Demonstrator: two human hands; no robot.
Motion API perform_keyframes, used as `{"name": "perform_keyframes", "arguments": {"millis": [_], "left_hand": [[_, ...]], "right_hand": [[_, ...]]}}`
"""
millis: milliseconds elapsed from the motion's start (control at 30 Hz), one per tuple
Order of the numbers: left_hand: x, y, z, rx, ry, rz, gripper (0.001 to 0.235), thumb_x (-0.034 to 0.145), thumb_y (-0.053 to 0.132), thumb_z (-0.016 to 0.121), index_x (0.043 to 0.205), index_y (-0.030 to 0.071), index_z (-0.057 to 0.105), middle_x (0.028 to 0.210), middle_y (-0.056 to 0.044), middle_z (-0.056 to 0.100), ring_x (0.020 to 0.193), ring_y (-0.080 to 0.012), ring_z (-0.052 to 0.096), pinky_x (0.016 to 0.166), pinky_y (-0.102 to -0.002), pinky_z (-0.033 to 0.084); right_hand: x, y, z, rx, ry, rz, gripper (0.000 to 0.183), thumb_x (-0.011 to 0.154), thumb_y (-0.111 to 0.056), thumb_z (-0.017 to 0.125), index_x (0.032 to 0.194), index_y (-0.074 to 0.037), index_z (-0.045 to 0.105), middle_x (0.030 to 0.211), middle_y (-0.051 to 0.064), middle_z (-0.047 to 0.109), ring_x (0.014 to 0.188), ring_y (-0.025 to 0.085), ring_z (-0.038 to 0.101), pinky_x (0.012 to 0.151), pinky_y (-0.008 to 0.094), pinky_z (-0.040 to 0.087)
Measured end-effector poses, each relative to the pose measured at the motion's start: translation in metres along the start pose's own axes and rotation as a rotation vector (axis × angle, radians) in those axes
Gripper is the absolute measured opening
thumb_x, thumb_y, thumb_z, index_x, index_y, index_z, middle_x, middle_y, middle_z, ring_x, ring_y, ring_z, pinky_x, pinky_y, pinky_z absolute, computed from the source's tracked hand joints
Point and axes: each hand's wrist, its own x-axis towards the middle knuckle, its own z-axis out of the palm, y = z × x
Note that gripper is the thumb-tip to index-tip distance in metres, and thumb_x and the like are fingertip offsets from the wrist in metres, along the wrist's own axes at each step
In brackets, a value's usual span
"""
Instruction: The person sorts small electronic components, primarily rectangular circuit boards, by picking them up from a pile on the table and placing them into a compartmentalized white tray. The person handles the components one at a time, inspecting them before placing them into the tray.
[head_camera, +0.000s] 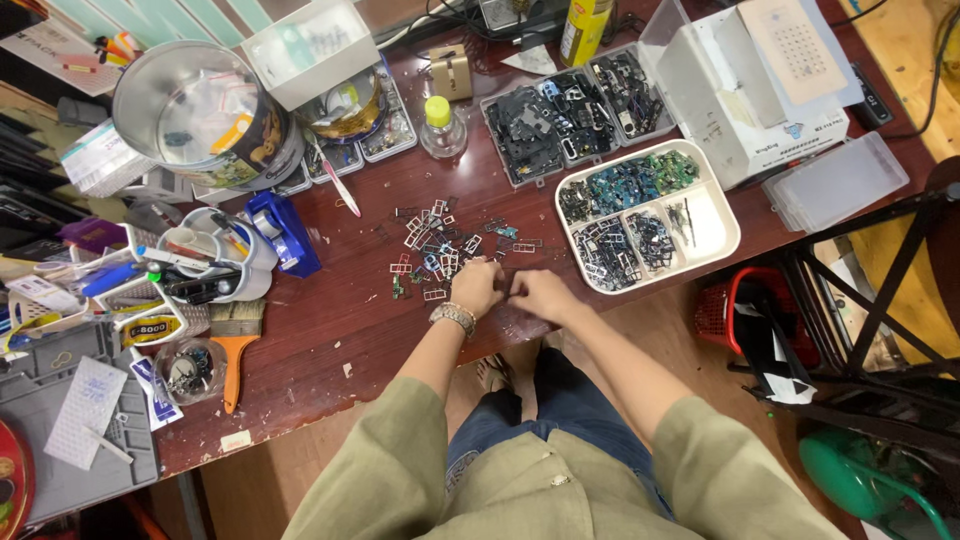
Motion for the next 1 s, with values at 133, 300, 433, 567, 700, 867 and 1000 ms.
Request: {"name": "perform_keyframes", "arguments": {"millis": [133,300,433,567,700,867,1000], "left_hand": [[-0.008,0.006,-0.002,0.049,0.032,-0.023,0.025,0.067,0.01,0.085,0.089,0.009,0.072,0.13,-0.022,0.062,0.115,-0.0383,0.063,0.093,-0.047,0.053],[-0.008,0.003,0.003,0.004,-0.002,-0.046,0.024,0.072,0.009,0.081,0.093,0.009,0.07,0.121,-0.02,0.067,0.108,-0.0376,0.066,0.092,-0.047,0.054],[-0.007,-0.006,0.014,-0.066,-0.008,-0.102,0.015,0.08,0.009,0.08,0.092,0.006,0.071,0.1,-0.016,0.076,0.098,-0.0318,0.07,0.085,-0.044,0.056],[0.002,-0.018,0.027,-0.843,0.015,-0.515,0.02,0.081,0.002,0.08,0.097,-0.003,0.069,0.092,-0.019,0.076,0.081,-0.0258,0.076,0.073,-0.036,0.063],[0.011,-0.021,0.039,-1.365,0.025,-0.49,0.016,0.085,-0.009,0.073,0.1,-0.009,0.067,0.1,-0.019,0.073,0.089,-0.0265,0.076,0.083,-0.034,0.067],[0.023,-0.001,0.043,-1.601,-0.106,-0.455,0.014,0.09,-0.008,0.068,0.103,-0.011,0.066,0.103,-0.019,0.073,0.095,-0.0296,0.076,0.089,-0.036,0.066],[0.036,0.018,0.044,-1.624,-0.198,-0.417,0.015,0.091,-0.008,0.068,0.105,-0.013,0.067,0.107,-0.02,0.073,0.098,-0.029,0.076,0.093,-0.036,0.064]], "right_hand": [[-0.001,-0.018,0.033,-0.292,0.02,0.112,0.048,0.077,-0.034,0.086,0.108,-0.003,0.067,0.106,0.018,0.072,0.102,0.036,0.069,0.089,0.047,0.055],[0.002,-0.01,0.063,-0.299,0.156,0.101,0.037,0.078,-0.022,0.08,0.106,-0.004,0.065,0.111,0.016,0.071,0.106,0.036,0.068,0.089,0.048,0.056],[0.01,0.0,0.076,-0.21,0.209,0.144,0.033,0.076,-0.016,0.079,0.102,-0.003,0.066,0.109,0.018,0.071,0.104,0.037,0.068,0.088,0.048,0.056],[0.018,0.019,0.063,0.131,0.3,0.165,0.024,0.081,-0.017,0.08,0.098,-0.003,0.07,0.099,0.014,0.076,0.092,0.029,0.074,0.083,0.04,0.058],[0.034,0.04,0.033,0.981,0.349,0.244,0.027,0.087,-0.008,0.076,0.109,-0.002,0.062,0.092,0.011,0.072,0.076,0.015,0.069,0.068,0.028,0.058],[0.024,0.06,0.016,0.968,0.314,0.129,0.022,0.091,-0.003,0.073,0.111,-0.001,0.065,0.093,0.007,0.07,0.078,0.011,0.066,0.068,0.024,0.056],[0.015,0.074,-0.004,0.965,0.337,0.096,0.023,0.09,-0.002,0.073,0.111,-0.001,0.063,0.096,0.006,0.071,0.082,0.011,0.066,0.069,0.025,0.056]]}}
